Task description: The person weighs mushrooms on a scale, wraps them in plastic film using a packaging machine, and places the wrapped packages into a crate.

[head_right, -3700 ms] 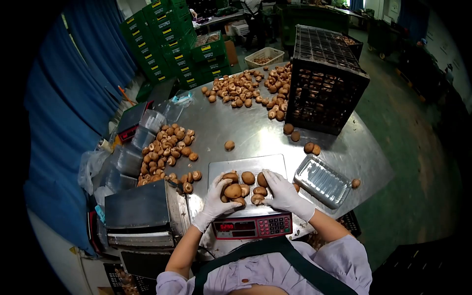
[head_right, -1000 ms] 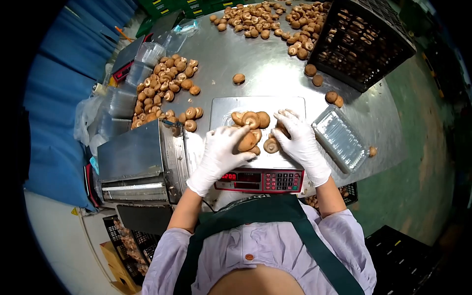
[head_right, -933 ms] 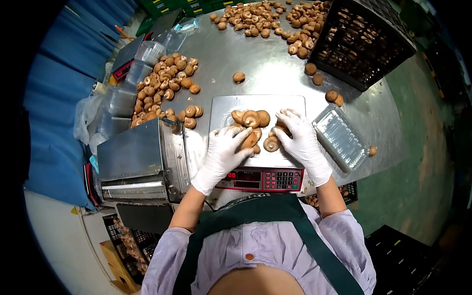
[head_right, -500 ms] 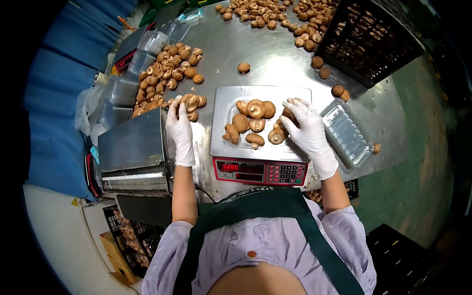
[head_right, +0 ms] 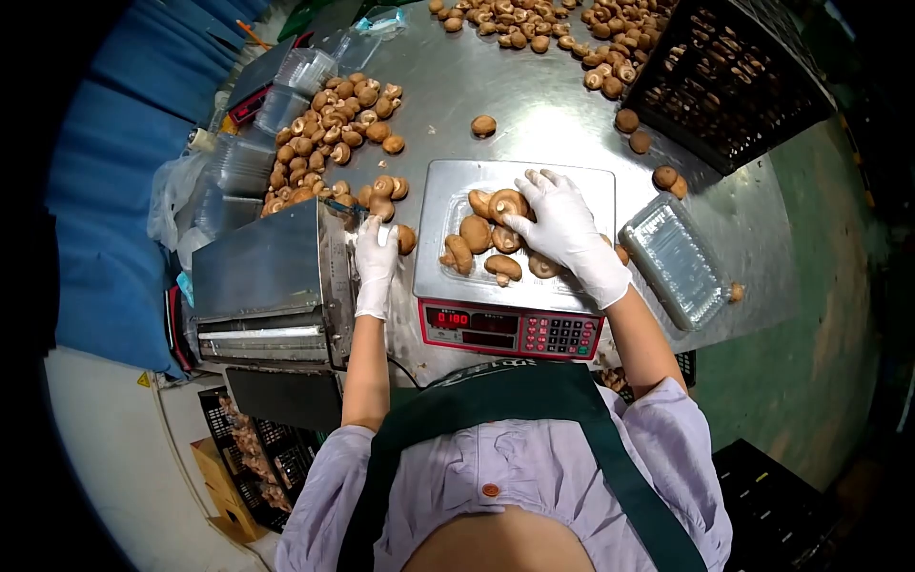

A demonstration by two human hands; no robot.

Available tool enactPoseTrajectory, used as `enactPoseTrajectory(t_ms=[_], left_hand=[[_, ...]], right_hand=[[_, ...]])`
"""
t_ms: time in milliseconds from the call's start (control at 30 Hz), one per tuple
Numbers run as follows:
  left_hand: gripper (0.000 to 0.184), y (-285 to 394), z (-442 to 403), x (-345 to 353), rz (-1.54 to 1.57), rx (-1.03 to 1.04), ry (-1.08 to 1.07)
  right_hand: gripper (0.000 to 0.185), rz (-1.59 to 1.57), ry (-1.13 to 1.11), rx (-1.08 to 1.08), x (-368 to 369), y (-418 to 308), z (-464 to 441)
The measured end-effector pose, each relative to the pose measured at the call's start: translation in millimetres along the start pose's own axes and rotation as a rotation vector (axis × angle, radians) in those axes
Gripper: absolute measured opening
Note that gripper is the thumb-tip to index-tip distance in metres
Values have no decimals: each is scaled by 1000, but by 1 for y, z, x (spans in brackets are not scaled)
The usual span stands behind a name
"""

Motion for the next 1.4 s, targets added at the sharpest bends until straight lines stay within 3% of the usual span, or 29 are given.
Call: enactPoseTrajectory(t_ms=[33,133,267,333,467,600,767,1000,1100,1200,1333,1367,1400], left_hand=[[37,3,-1,-7,70,-2,53],[36,25,-2,-22,269,75,-9],[31,59,4,-44,361,129,-20],[31,77,10,-52,386,126,-34],[34,111,17,-46,456,221,-125],[35,129,18,-44,442,294,-89],[35,146,8,-54,349,315,-119],[44,157,-4,-54,182,299,-155],[52,166,-4,-48,48,269,-303],[55,176,-3,-41,-30,280,-321],[60,194,2,-36,-10,368,-370],[47,195,2,-35,101,355,-373],[47,191,1,-29,102,361,-372]], right_hand=[[45,-54,-35,25,6,2,-1],[37,-226,-5,32,1,1,1],[31,-510,204,97,-28,11,19],[34,-468,260,96,-38,17,31],[47,-219,-16,-26,-25,12,50],[48,-434,217,91,-44,31,63],[42,-371,338,87,-48,38,76],[40,-370,413,142,-47,47,91],[40,-390,424,174,-45,51,93],[41,-297,417,132,-41,51,92],[54,-313,343,142,-28,41,84],[55,-228,322,126,-25,37,83],[56,-142,302,111,-23,34,81]])
Point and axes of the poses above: each hand's wrist, its own z-axis away from the middle knuckle, its own x-axis out of the palm, y = z × x, the point moved 8 cm from there along -z, towards the middle knuckle, and after that the axes turned 9 degrees about -z, right-handed, at the moved point
